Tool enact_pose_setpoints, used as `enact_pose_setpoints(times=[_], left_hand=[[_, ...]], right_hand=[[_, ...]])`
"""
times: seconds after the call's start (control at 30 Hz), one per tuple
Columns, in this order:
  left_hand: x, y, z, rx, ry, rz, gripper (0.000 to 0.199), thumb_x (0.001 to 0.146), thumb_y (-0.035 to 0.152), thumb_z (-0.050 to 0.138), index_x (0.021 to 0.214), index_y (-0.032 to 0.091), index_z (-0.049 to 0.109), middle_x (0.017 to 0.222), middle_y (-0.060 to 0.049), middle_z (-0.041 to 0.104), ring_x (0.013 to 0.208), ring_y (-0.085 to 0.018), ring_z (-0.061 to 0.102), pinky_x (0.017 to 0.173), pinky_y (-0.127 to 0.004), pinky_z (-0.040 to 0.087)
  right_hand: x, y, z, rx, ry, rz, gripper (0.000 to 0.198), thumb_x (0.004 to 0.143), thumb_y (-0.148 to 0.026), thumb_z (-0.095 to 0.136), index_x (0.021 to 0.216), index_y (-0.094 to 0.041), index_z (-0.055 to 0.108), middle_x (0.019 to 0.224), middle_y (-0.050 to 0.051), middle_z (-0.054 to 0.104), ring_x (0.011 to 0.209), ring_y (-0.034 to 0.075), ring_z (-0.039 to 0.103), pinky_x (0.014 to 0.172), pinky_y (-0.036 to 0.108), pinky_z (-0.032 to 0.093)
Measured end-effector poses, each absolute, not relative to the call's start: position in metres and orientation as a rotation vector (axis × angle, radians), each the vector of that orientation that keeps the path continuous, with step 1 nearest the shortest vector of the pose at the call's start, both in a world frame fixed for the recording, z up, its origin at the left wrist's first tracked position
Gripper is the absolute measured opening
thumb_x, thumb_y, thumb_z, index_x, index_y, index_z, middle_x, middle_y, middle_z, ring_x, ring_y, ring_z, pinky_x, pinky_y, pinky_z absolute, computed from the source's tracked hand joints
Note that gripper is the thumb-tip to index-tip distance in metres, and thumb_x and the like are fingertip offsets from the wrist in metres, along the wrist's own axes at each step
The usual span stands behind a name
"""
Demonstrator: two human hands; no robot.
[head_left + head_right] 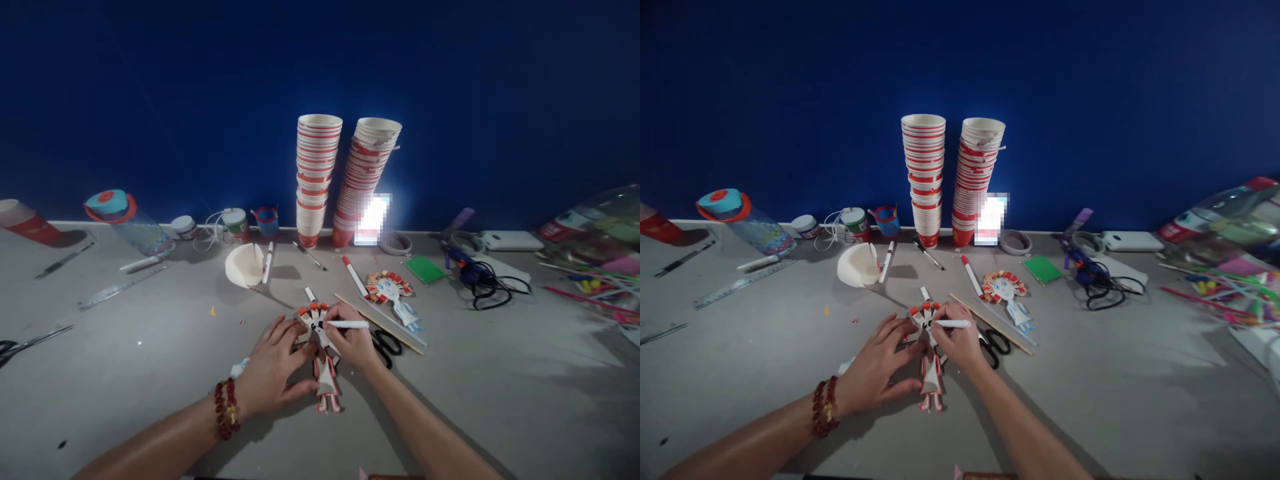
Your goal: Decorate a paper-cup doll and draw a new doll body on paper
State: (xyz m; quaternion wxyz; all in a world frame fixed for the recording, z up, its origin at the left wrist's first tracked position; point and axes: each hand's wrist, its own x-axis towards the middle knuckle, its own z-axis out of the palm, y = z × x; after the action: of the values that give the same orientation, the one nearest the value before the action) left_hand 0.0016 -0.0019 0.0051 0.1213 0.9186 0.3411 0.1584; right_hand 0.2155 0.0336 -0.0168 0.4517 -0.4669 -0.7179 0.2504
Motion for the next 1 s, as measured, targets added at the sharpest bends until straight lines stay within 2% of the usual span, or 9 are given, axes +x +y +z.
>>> enact_pose_setpoints(times=[1.0], left_hand=[[0.0012,-0.0020,0.0051,2.673,0.979,0.447,0.058,0.091,0.060,0.052,0.135,0.022,0.053,0.131,-0.014,0.049,0.127,-0.033,0.041,0.113,-0.058,0.025]], right_hand=[[0.2154,0.0334,-0.0201,-1.161,-1.778,0.623,0.010,0.080,-0.014,0.052,0.072,-0.021,0.054,0.067,0.000,0.058,0.066,0.018,0.054,0.067,0.031,0.039]])
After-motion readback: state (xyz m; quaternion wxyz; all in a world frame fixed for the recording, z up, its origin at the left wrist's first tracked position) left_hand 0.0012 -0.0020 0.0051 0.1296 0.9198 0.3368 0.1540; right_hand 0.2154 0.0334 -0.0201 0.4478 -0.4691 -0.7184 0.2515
